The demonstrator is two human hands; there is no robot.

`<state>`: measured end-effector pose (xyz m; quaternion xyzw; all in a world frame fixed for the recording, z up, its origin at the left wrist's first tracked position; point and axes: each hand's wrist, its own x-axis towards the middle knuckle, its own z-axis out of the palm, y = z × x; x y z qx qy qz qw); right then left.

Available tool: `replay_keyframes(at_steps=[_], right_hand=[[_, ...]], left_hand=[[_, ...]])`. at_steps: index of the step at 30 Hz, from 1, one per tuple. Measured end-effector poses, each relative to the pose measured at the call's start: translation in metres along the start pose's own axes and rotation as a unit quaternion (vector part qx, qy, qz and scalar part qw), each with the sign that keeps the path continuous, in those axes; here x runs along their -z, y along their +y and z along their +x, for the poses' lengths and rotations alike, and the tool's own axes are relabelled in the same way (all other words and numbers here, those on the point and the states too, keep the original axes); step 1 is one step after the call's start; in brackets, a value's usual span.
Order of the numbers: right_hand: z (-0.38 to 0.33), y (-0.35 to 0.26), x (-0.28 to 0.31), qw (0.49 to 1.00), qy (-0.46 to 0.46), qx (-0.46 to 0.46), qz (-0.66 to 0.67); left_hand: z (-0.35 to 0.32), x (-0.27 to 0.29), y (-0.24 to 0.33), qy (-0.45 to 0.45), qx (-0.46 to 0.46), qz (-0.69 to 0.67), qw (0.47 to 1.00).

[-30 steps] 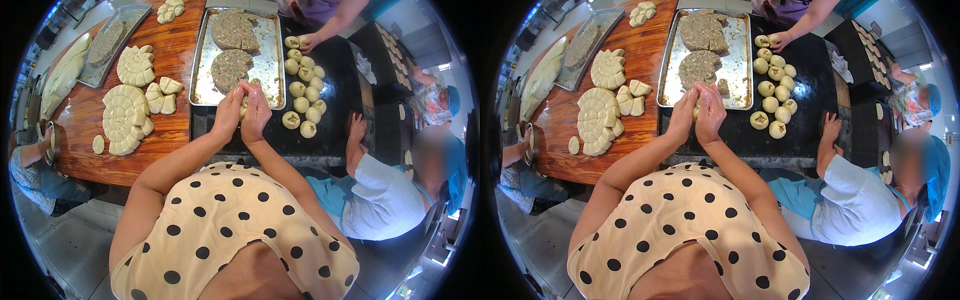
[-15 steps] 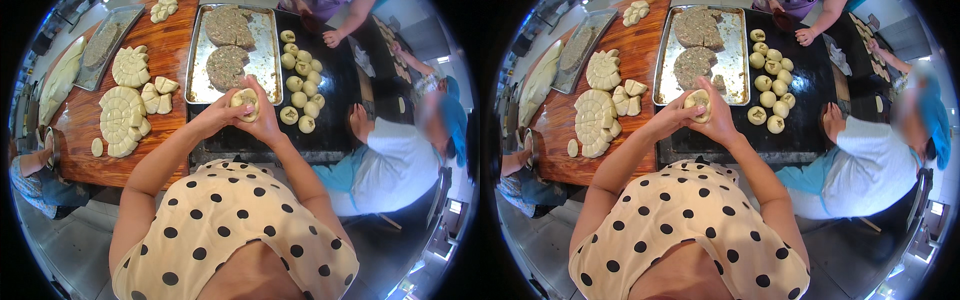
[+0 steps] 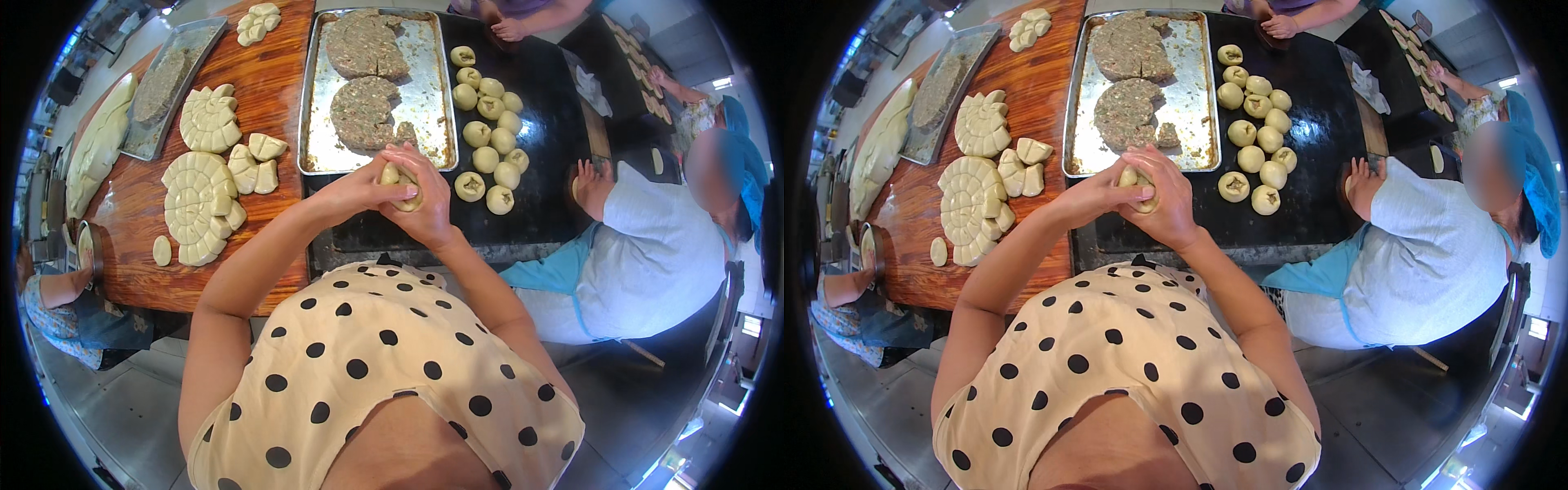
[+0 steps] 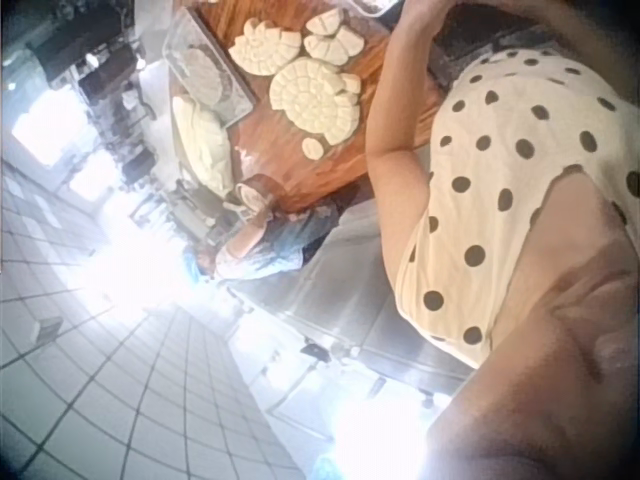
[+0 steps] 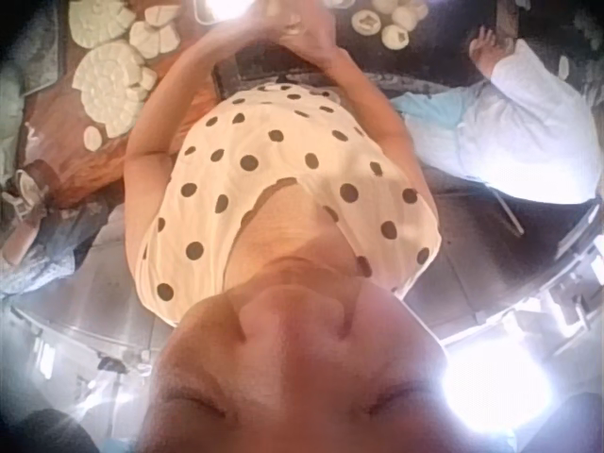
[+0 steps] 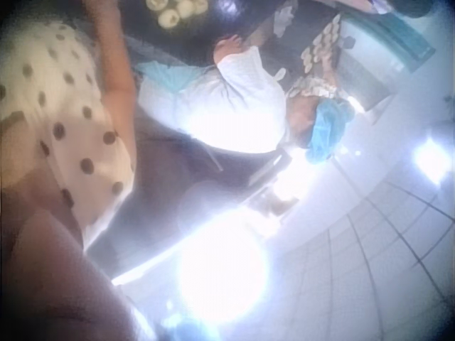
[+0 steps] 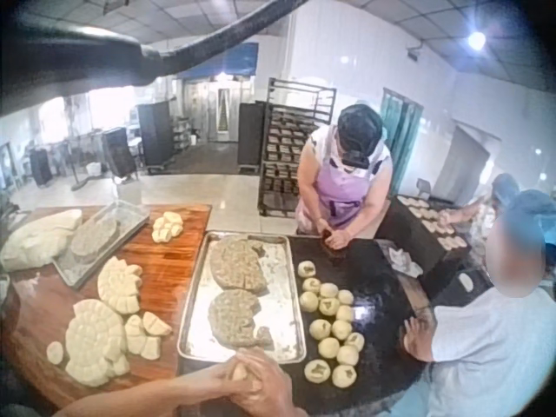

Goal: The person takes pieces of dough and fills them with a meat mixture, shaping them into rounds on a prep table.

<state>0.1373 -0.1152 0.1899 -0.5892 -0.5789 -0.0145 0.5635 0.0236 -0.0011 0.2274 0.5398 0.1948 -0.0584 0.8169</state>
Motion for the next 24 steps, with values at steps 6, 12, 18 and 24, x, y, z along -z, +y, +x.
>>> replay_keyframes(at_steps=[6,12,18,24], right_hand=[[0.007,-0.012,0.000,0.994,0.008,-0.103,0.017],[0.004,-0.001,0.011,0.995,-0.026,-0.062,0.079],[0.008,-0.014,-0.002,0.969,0.025,-0.188,0.161],[0.024,-0.022,0.012,0.993,-0.046,-0.064,0.083]], left_hand=[[0.004,-0.008,-0.016,0.074,-0.050,-0.143,0.986],[0.003,-0.007,-0.004,0.019,-0.048,-0.087,0.995],[0.009,-0.024,-0.023,0.099,-0.089,-0.215,0.968],[-0.004,-0.024,-0.007,0.119,-0.159,-0.098,0.975]])
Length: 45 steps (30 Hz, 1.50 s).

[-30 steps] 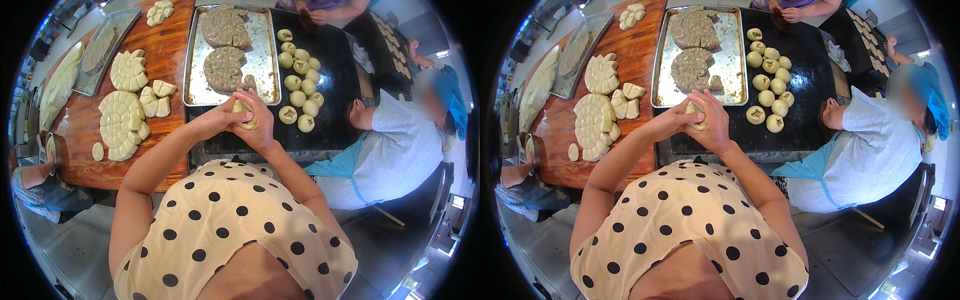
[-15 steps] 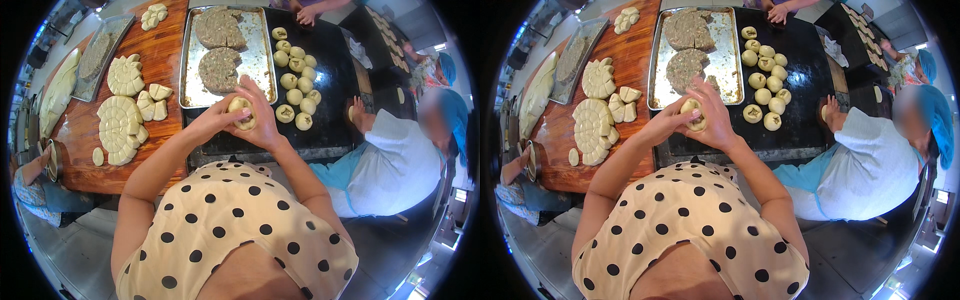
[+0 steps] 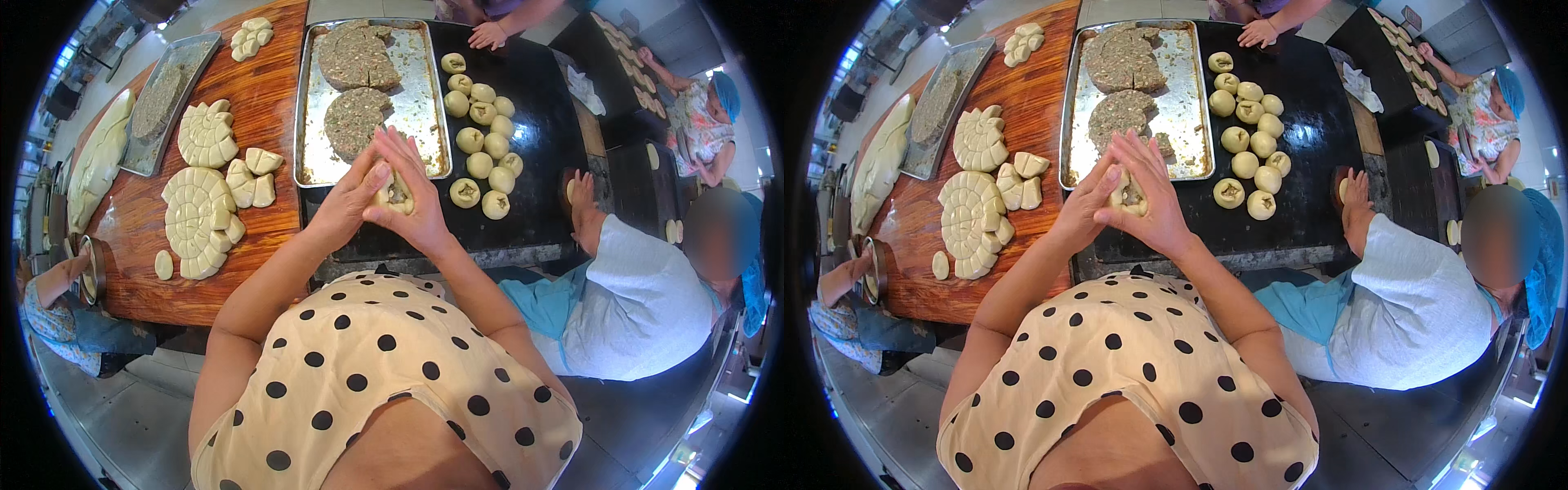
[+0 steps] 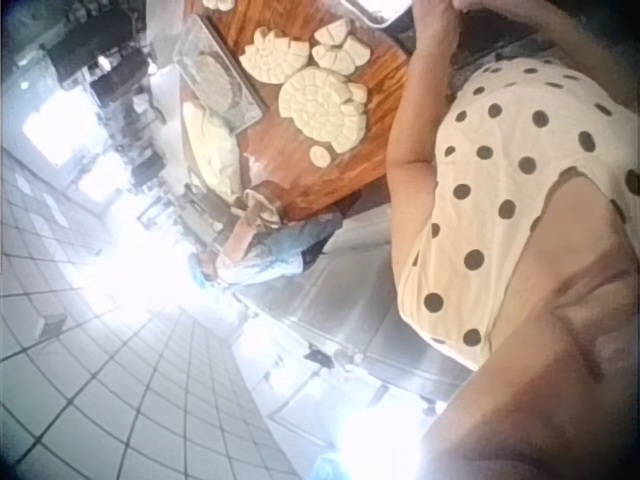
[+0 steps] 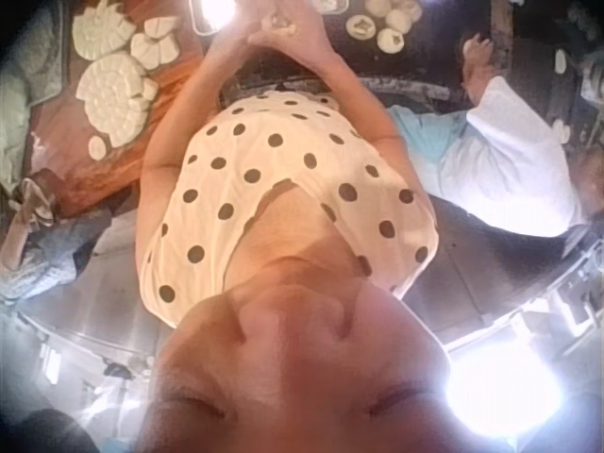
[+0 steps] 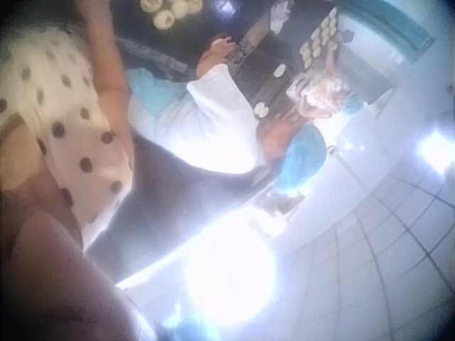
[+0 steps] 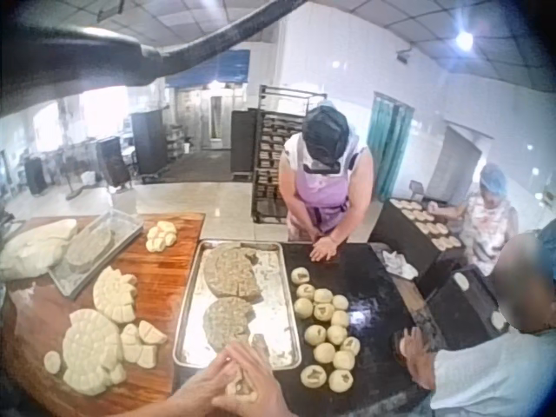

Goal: The person takes pieces of dough and fills them with a meat mixture, shaping them into rounds on a prep table.

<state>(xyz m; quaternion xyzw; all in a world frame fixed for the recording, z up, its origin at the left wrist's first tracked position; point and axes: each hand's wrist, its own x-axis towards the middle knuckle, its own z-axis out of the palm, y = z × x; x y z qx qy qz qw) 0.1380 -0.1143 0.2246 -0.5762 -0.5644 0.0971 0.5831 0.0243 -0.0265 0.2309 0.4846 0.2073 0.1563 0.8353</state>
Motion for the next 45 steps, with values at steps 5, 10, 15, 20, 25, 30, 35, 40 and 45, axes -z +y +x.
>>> replay_keyframes(at_steps=[5,10,15,20,25,30,35,40,45], right_hand=[[-0.009,-0.003,-0.005,0.996,0.014,0.000,0.091],[-0.017,0.009,-0.020,0.992,0.065,0.008,0.103],[-0.002,-0.014,-0.012,0.999,0.035,0.015,0.006],[-0.015,0.005,-0.028,0.988,0.089,-0.004,0.123],[-0.015,0.008,-0.036,0.990,0.090,-0.013,0.107],[0.002,-0.008,-0.029,0.998,0.049,0.046,0.009],[-0.004,0.010,-0.042,0.984,0.128,0.043,0.112],[-0.003,0.001,-0.053,0.976,0.194,0.052,0.080],[0.000,-0.004,-0.046,0.987,0.136,0.023,0.088]], left_hand=[[0.003,0.001,0.018,-0.074,-0.019,-0.039,0.996],[0.001,0.003,-0.011,-0.044,0.007,-0.218,0.975],[-0.007,0.010,-0.017,-0.035,0.059,-0.175,0.982],[-0.001,0.013,-0.020,-0.085,0.055,-0.346,0.933],[0.005,0.011,-0.030,-0.017,0.068,-0.364,0.929],[0.011,0.009,-0.028,-0.028,0.043,-0.374,0.926],[0.007,0.001,-0.020,-0.002,0.019,-0.381,0.924],[0.008,0.007,-0.038,0.086,0.003,-0.403,0.911],[0.010,0.016,-0.044,0.109,0.020,-0.375,0.920]])
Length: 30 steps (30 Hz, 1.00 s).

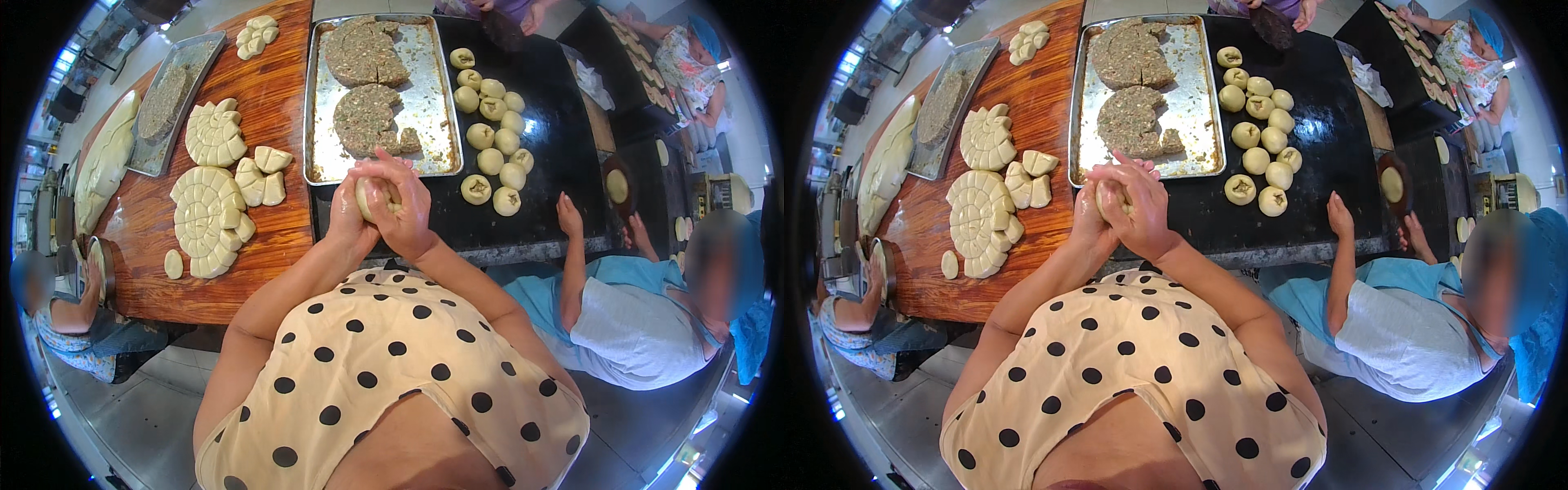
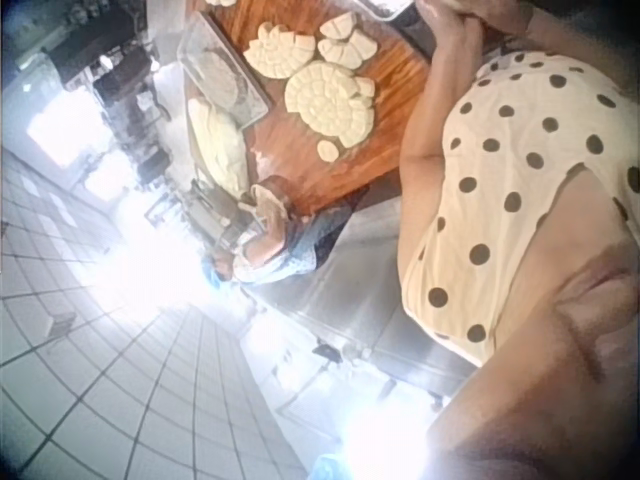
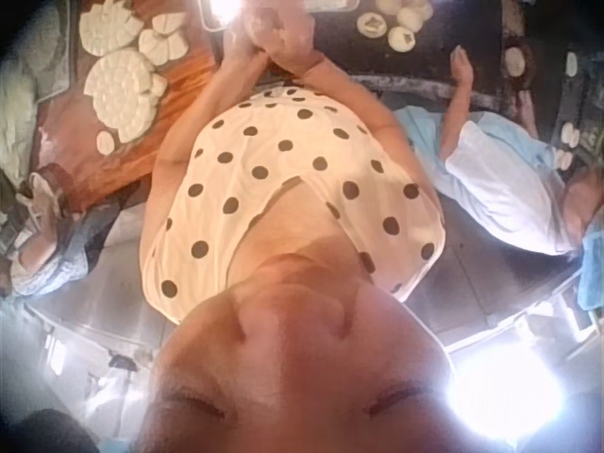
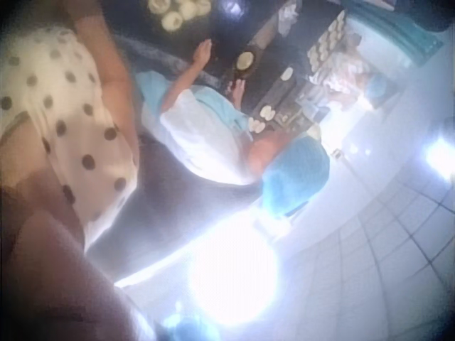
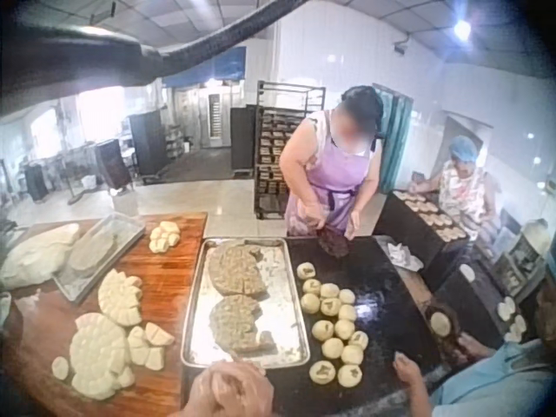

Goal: The person takes pieces of dough and fills them with a meat mixture, shaping them into rounds on a prep table.

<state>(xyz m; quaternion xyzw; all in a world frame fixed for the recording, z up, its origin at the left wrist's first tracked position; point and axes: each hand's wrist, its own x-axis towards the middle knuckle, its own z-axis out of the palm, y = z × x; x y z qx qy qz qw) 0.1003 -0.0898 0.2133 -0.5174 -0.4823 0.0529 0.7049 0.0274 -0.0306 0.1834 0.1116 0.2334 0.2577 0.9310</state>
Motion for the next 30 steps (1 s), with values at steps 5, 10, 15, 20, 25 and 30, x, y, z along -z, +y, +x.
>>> replay_keyframes(at_steps=[5,10,15,20,25,30], right_hand=[[0.006,0.012,0.024,0.983,-0.141,0.103,-0.061],[-0.006,0.013,0.012,1.000,-0.001,0.014,-0.010],[-0.008,0.017,-0.019,0.995,0.096,-0.025,0.019],[-0.003,0.009,-0.010,0.999,0.001,-0.037,0.012],[0.011,-0.001,0.010,0.986,-0.159,0.023,-0.050],[0.011,0.001,0.020,0.977,-0.182,0.083,-0.076]], left_hand=[[0.000,-0.017,0.010,-0.100,0.090,0.046,0.990],[0.006,-0.032,0.010,-0.058,0.083,0.041,0.994],[-0.001,-0.022,0.001,0.031,-0.062,0.071,0.995],[0.006,-0.020,0.018,0.025,0.004,0.074,0.997],[-0.004,-0.015,0.034,0.050,0.156,0.162,0.973],[-0.005,-0.029,0.027,-0.046,0.129,0.137,0.981]])
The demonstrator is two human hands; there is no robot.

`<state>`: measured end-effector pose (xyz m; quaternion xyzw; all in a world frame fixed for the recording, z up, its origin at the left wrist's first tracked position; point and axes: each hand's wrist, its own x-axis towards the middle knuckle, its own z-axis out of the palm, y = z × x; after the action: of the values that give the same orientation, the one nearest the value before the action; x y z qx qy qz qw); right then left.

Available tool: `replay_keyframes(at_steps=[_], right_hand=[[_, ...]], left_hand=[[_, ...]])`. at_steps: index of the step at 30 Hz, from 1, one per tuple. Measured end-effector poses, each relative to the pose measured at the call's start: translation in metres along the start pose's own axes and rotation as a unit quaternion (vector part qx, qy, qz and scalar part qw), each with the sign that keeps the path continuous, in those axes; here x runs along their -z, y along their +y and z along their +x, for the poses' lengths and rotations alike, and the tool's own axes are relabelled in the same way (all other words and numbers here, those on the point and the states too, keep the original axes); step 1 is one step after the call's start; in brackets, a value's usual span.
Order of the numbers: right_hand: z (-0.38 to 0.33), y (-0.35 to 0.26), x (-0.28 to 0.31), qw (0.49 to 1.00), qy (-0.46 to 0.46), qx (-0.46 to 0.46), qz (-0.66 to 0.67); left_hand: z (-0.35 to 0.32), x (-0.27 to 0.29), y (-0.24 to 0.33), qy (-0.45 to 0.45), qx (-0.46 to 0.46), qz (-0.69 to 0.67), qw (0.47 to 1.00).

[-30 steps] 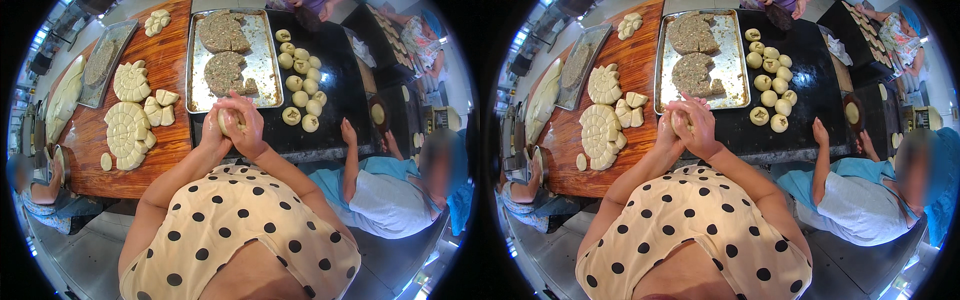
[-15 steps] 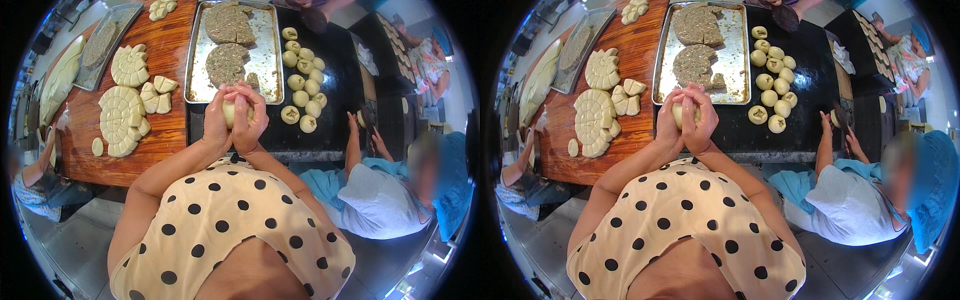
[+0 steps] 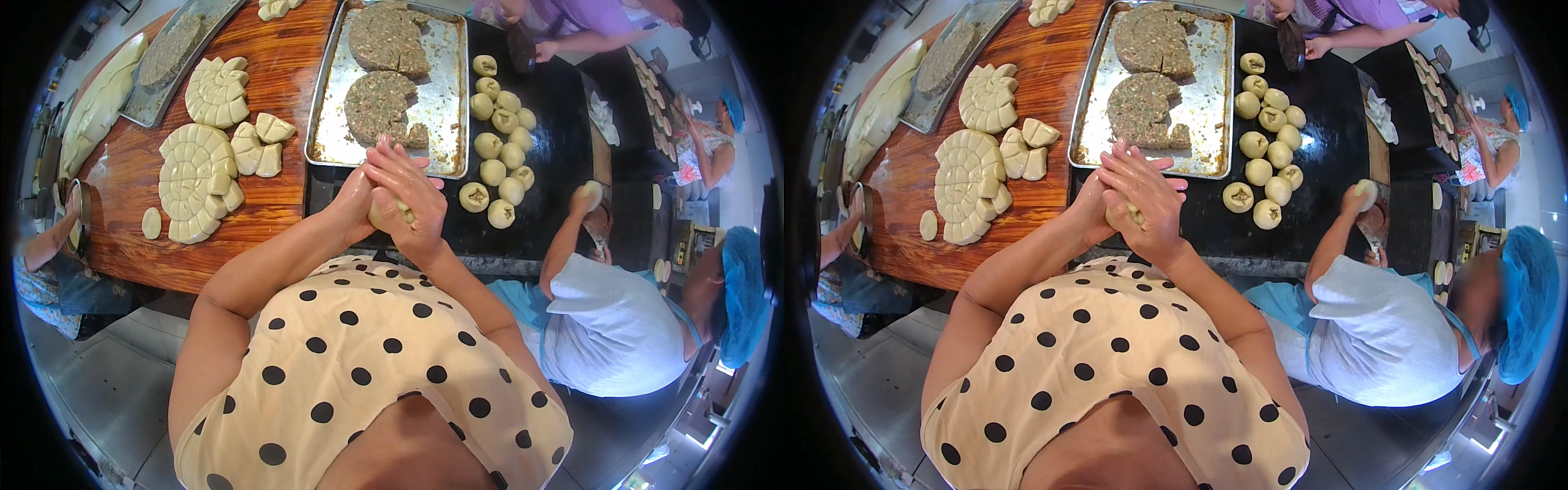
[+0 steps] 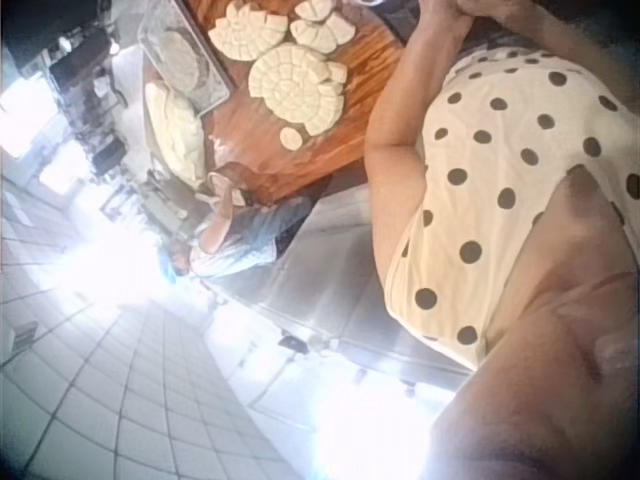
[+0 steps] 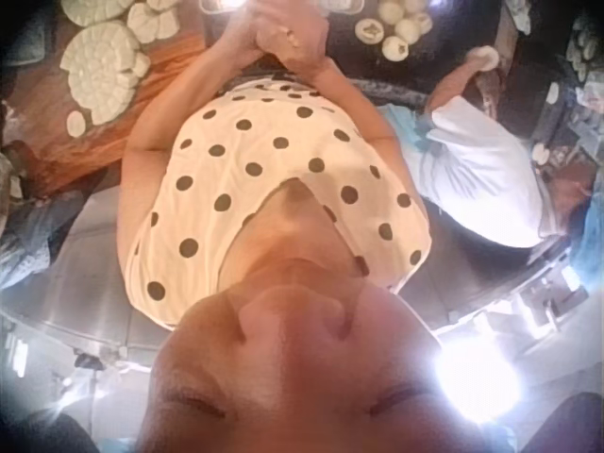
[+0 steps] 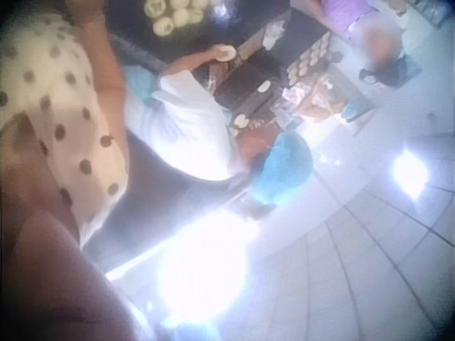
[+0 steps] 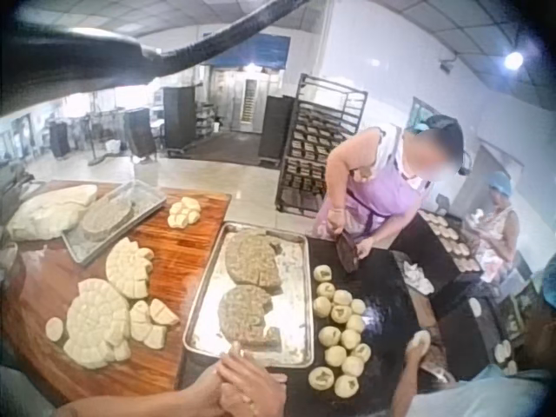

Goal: The person takes pieces of dough and fills them with a meat mixture, shaping them into rounds on a prep table.

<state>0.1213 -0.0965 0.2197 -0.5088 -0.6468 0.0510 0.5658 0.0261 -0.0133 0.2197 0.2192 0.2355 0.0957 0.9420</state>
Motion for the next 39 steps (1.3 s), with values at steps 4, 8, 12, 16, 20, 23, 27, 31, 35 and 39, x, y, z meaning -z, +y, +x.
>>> replay_keyframes(at_steps=[4,8,12,16,20,23,27,31,35,39], right_hand=[[-0.001,-0.008,-0.012,0.991,0.118,-0.066,-0.015],[0.000,0.006,-0.039,0.954,0.233,-0.174,0.078],[-0.021,0.022,-0.044,0.983,0.108,-0.135,0.067],[-0.015,0.013,-0.010,0.993,-0.032,-0.056,-0.096],[-0.027,0.016,-0.009,0.993,-0.008,-0.032,-0.110],[-0.032,0.011,-0.016,0.989,0.115,-0.073,-0.052],[-0.023,0.018,-0.010,0.980,0.169,-0.099,-0.033],[-0.046,0.050,-0.025,0.981,0.142,-0.012,-0.133],[-0.055,0.063,-0.026,0.977,0.158,0.007,-0.140],[-0.060,0.063,-0.003,0.985,0.105,-0.053,-0.127]], left_hand=[[0.003,-0.008,0.014,-0.037,-0.005,-0.041,0.998],[0.012,0.001,-0.005,0.027,-0.213,-0.020,0.976],[0.027,0.056,-0.018,0.084,-0.088,-0.053,0.991],[0.016,0.047,-0.008,0.063,0.082,0.061,0.993],[0.026,0.024,-0.011,-0.017,0.061,0.050,0.997],[0.026,0.007,0.003,-0.026,0.063,0.098,0.993],[0.032,0.018,-0.008,-0.027,-0.029,-0.131,0.991],[0.047,0.052,-0.041,0.070,-0.003,-0.048,0.996],[0.059,0.081,-0.063,0.119,0.037,-0.043,0.991],[0.079,0.100,-0.077,0.128,0.062,-0.054,0.988]])
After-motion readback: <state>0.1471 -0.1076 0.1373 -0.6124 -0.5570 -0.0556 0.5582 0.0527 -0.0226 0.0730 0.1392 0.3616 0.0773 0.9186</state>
